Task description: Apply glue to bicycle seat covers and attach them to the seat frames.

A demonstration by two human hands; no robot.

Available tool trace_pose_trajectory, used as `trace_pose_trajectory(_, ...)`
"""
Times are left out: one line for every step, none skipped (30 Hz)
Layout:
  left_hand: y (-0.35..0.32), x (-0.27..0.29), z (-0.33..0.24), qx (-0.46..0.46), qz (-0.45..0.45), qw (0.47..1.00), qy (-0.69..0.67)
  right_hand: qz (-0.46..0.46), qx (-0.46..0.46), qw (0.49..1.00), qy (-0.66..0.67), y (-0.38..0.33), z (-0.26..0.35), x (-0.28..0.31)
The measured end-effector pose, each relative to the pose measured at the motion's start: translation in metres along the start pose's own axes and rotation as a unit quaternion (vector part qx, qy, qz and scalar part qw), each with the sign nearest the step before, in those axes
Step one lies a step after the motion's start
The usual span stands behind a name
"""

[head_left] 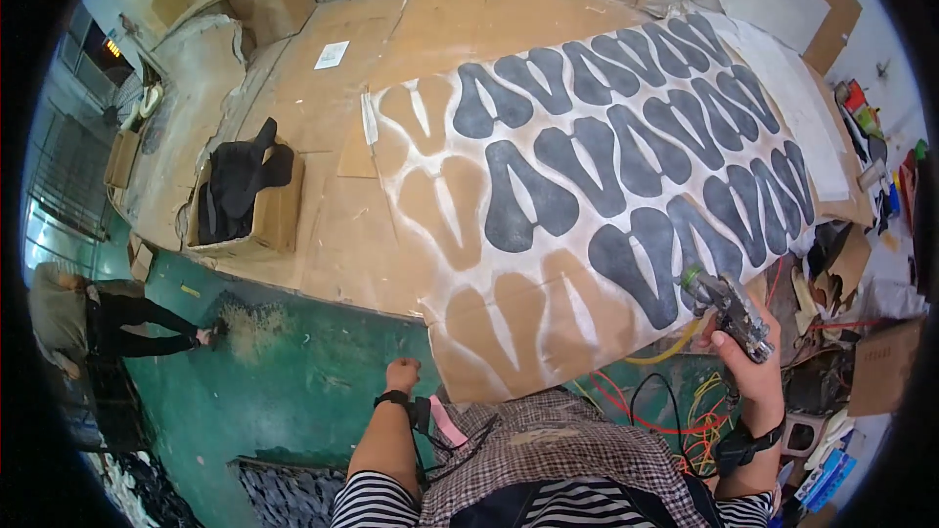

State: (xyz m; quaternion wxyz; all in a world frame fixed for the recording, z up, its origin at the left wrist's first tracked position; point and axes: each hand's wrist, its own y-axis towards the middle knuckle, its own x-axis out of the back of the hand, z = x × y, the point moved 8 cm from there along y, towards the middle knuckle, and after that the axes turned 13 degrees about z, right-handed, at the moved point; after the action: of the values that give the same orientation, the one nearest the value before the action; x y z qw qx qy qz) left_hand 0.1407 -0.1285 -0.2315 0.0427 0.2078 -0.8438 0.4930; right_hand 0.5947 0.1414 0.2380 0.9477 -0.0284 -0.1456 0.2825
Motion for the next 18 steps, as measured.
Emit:
trace_pose_trajectory(-0.001,0.001,0.0,0.0,0.001,1.0,0.001,-0.003,-0.009,1.0,-0.009,-0.002,-0.002,0.002)
trace_pose_trajectory(-0.001,0.002,0.001,0.004,0.0,1.0,0.004,0.002,-0.018,0.999,-0.033,-0.006,-0.006,0.006)
trace_pose_trajectory(-0.001,0.002,0.001,0.009,0.0,1.0,0.008,0.0,-0.02,0.999,-0.033,-0.007,-0.005,0.005)
trace_pose_trajectory(-0.001,0.004,0.003,0.01,0.002,1.0,0.01,0.0,-0.023,1.0,-0.018,-0.01,-0.004,0.005)
trace_pose_trajectory(0.001,0.007,0.005,0.011,0.01,1.0,-0.003,-0.001,-0.027,1.0,-0.003,-0.013,-0.004,0.005)
trace_pose_trajectory(0.002,0.007,0.007,0.011,0.019,1.0,-0.017,-0.004,-0.03,1.0,-0.002,-0.015,-0.005,0.007)
trace_pose_trajectory(0.003,0.007,0.008,0.012,0.02,1.0,-0.014,0.004,-0.026,1.0,-0.006,-0.014,-0.005,0.006)
trace_pose_trajectory(0.004,0.008,0.008,0.011,0.014,1.0,-0.01,0.01,-0.021,1.0,-0.009,-0.014,-0.004,0.005)
trace_pose_trajectory(0.005,0.009,0.007,0.009,0.007,1.0,-0.006,0.008,-0.023,1.0,-0.008,-0.015,-0.006,0.006)
trace_pose_trajectory(0.006,0.008,0.007,0.01,0.008,1.0,-0.002,0.002,-0.023,1.0,-0.009,-0.017,-0.006,0.008)
trace_pose_trajectory(0.008,0.007,0.007,0.011,0.007,1.0,-0.011,-0.003,-0.022,1.0,-0.011,-0.018,-0.006,0.01)
trace_pose_trajectory(0.01,0.007,0.007,0.013,0.006,1.0,-0.021,-0.007,-0.036,0.999,-0.007,-0.022,-0.007,0.012)
trace_pose_trajectory(0.01,0.004,0.004,0.013,0.009,1.0,-0.019,-0.01,-0.038,0.999,-0.008,-0.026,-0.006,0.015)
trace_pose_trajectory(0.012,0.0,0.0,0.004,0.013,1.0,-0.015,-0.015,-0.045,0.999,-0.019,-0.032,-0.007,0.019)
trace_pose_trajectory(0.012,-0.003,-0.004,-0.005,0.016,1.0,-0.012,-0.021,-0.052,0.998,-0.031,-0.037,-0.007,0.022)
trace_pose_trajectory(0.013,-0.002,-0.003,-0.004,0.015,1.0,-0.012,-0.02,-0.053,0.998,-0.03,-0.042,-0.007,0.024)
trace_pose_trajectory(0.014,-0.002,-0.003,-0.004,0.016,1.0,-0.004,-0.021,-0.062,0.997,-0.036,-0.046,-0.007,0.026)
trace_pose_trajectory(0.014,-0.002,-0.001,-0.004,0.016,1.0,0.003,-0.022,-0.071,0.996,-0.042,-0.05,-0.009,0.027)
